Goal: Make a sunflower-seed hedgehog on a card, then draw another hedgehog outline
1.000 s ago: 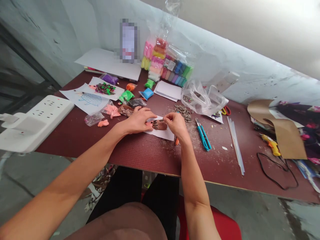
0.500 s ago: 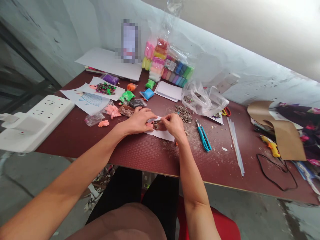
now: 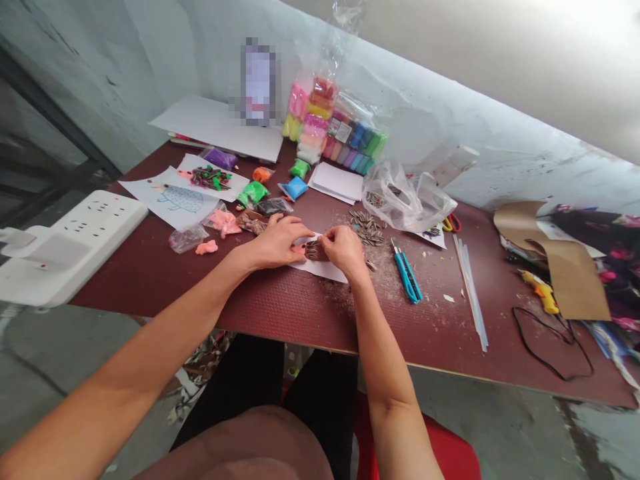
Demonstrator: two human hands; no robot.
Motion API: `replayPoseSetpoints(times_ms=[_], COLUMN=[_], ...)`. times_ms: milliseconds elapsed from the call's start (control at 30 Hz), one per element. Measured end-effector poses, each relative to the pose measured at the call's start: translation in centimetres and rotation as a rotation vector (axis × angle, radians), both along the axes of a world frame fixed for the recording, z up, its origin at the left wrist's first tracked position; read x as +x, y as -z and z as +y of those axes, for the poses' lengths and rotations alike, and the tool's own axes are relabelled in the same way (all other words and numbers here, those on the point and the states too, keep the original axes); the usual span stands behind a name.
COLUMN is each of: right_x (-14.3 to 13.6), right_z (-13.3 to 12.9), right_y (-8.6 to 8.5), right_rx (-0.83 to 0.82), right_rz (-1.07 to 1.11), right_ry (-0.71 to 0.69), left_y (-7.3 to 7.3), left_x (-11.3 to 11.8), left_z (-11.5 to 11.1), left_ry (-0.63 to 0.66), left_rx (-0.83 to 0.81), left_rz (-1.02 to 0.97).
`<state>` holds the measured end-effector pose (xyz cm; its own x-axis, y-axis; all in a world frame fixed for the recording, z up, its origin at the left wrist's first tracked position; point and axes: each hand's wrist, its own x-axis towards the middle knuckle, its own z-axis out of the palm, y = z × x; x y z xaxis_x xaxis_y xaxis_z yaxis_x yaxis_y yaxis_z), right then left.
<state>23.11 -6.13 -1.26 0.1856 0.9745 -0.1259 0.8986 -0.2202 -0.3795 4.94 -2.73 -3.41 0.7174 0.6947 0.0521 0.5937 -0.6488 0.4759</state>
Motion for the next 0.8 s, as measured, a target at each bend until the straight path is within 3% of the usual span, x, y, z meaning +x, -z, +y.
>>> replayPoseSetpoints(times_ms=[300,533,700,800], right_x=[-0.2,0.2,3.7,5.9], right_z=[0.2,-0.4,0.0,0.7], right_y=[0.0,0.2,-0.2,-0.2], right_rx=[-0.022,0.064,0.216,0.225], right_rz=[-0.032,0.005,-0.051,-0.121], right_ry=[-0.006,-0.011,0.183,0.266], left_y=[0.2,-0.3,-0.5,-0.4], left_x=[0.0,-0.1,-0.1,-0.1], left_z=[0.0,-0.1,-0.2,-0.2], left_ry=[0.002,0.009,-0.007,-0.006], left_rx=[-0.002,-0.022,-0.025,-0.021], left_rz=[-0.002,0.003,-0.007,-0.013])
